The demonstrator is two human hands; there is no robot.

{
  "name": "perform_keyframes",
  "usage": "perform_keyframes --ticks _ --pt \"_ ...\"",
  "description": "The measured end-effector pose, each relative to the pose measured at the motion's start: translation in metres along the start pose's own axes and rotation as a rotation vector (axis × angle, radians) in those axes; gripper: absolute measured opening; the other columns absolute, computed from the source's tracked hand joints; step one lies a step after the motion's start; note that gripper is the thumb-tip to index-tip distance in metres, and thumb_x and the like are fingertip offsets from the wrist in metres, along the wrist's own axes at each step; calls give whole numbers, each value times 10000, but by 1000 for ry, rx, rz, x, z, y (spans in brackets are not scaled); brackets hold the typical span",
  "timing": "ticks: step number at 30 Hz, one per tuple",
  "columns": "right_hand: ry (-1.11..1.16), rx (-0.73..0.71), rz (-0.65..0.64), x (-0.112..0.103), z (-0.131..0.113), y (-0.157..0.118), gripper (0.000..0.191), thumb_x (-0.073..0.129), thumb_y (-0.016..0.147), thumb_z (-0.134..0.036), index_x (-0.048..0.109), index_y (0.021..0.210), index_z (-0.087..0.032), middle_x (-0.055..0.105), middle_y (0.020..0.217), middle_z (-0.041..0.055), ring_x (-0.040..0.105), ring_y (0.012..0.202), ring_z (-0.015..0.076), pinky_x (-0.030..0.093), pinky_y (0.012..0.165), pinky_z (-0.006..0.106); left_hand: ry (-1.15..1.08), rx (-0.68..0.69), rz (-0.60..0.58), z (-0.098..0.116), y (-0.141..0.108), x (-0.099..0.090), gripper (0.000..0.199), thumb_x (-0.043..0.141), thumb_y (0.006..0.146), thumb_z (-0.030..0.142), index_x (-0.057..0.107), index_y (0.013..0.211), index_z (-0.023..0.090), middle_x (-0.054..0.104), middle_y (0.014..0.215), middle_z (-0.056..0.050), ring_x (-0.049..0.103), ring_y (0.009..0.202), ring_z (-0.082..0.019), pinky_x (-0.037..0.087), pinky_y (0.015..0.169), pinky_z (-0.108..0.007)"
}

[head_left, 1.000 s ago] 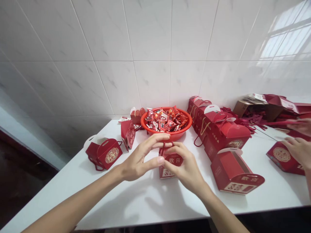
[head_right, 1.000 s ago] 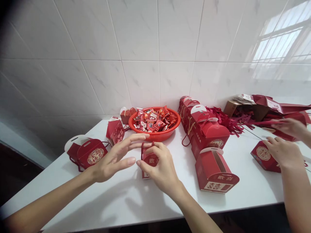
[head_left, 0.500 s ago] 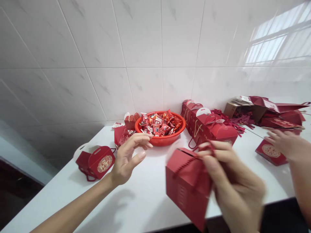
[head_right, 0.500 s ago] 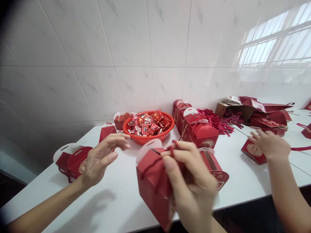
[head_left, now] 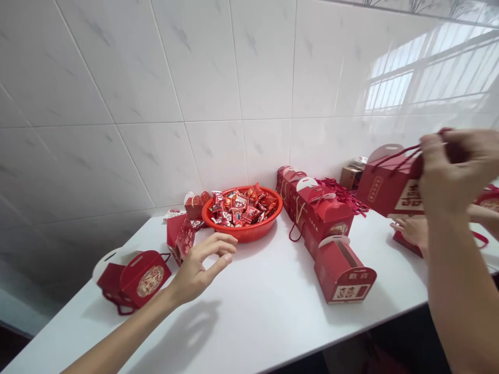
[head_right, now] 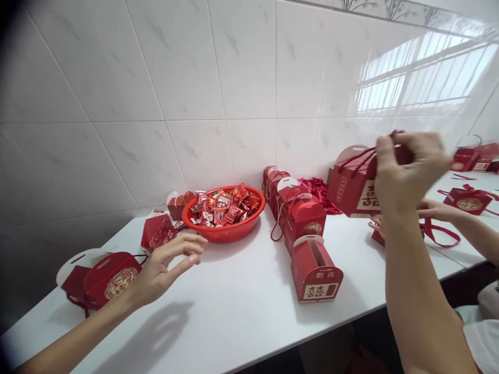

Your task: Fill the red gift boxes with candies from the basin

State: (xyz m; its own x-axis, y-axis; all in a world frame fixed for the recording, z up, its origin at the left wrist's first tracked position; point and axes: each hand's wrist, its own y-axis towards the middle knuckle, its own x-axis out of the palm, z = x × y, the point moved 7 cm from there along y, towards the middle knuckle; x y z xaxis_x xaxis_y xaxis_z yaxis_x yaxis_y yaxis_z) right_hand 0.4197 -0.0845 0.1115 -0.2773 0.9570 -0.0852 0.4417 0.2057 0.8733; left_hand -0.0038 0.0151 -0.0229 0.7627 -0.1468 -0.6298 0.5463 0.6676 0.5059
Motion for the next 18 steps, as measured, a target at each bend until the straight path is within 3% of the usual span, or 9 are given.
perform_keyframes --ticks 1,5,8,10,12,14,15,16,18 --pt "-58 61 72 3 8 6 426 582 909 -464 726 1067 -95 663 1143 224 627 1097 315 472 915 439 26 12 -13 0 0 1 167 559 937 281 686 860 205 680 1076 -79 640 1005 -217 507 860 -318" --pt "-78 176 -250 68 54 -2 129 699 812 -263 744 772 -149 738 879 138 676 851 247 489 840 391 79 20 -82 -3 -2 6 186 540 949 281 685 862 204 676 1090 -81 647 999 -214 503 862 -318" --pt "-54 253 -437 109 89 -29 147 738 788 -208 697 656 -157 720 753 80 674 768 237 514 776 373 90 4 -121 -7 -5 10 202 520 959 284 690 888 201 670 1113 -90 654 972 -210 513 834 -312" --pt "-23 311 -549 132 104 -50 153 719 852 -253 706 760 -131 716 821 67 676 784 220 543 768 368 94 -1 -133 -8 -6 11 208 515 962 285 691 892 198 669 1119 -93 656 954 -204 518 821 -307" --pt "34 346 -628 145 112 -68 219 649 936 -328 686 1048 -143 692 1077 66 674 928 213 568 820 379 91 0 -142 -8 -6 13 215 512 962 286 689 883 192 671 1111 -96 658 900 -189 526 797 -298" --pt "102 353 -651 142 116 -77 308 597 975 -357 615 1225 -179 626 1248 74 648 1053 226 564 882 410 87 11 -147 -7 -6 14 220 508 960 278 685 867 185 673 1095 -96 655 844 -169 533 772 -286" --pt "131 353 -643 132 118 -78 266 556 996 -359 631 1212 -224 620 1272 62 633 1093 231 552 907 393 85 20 -146 -6 -6 14 220 506 958 270 684 863 183 674 1084 -94 654 830 -162 536 762 -279" --pt "163 344 -628 119 121 -77 344 604 971 -349 589 1264 -171 614 1267 94 642 1074 232 559 894 442 83 30 -144 -6 -6 15 218 504 955 260 684 862 182 675 1076 -92 653 826 -158 537 754 -273" --pt "202 350 -589 85 129 -71 324 635 946 -372 618 1228 -213 636 1251 78 628 1090 274 575 857 455 82 45 -144 -6 -6 16 214 500 952 242 687 869 181 674 1067 -88 655 830 -153 538 743 -261"
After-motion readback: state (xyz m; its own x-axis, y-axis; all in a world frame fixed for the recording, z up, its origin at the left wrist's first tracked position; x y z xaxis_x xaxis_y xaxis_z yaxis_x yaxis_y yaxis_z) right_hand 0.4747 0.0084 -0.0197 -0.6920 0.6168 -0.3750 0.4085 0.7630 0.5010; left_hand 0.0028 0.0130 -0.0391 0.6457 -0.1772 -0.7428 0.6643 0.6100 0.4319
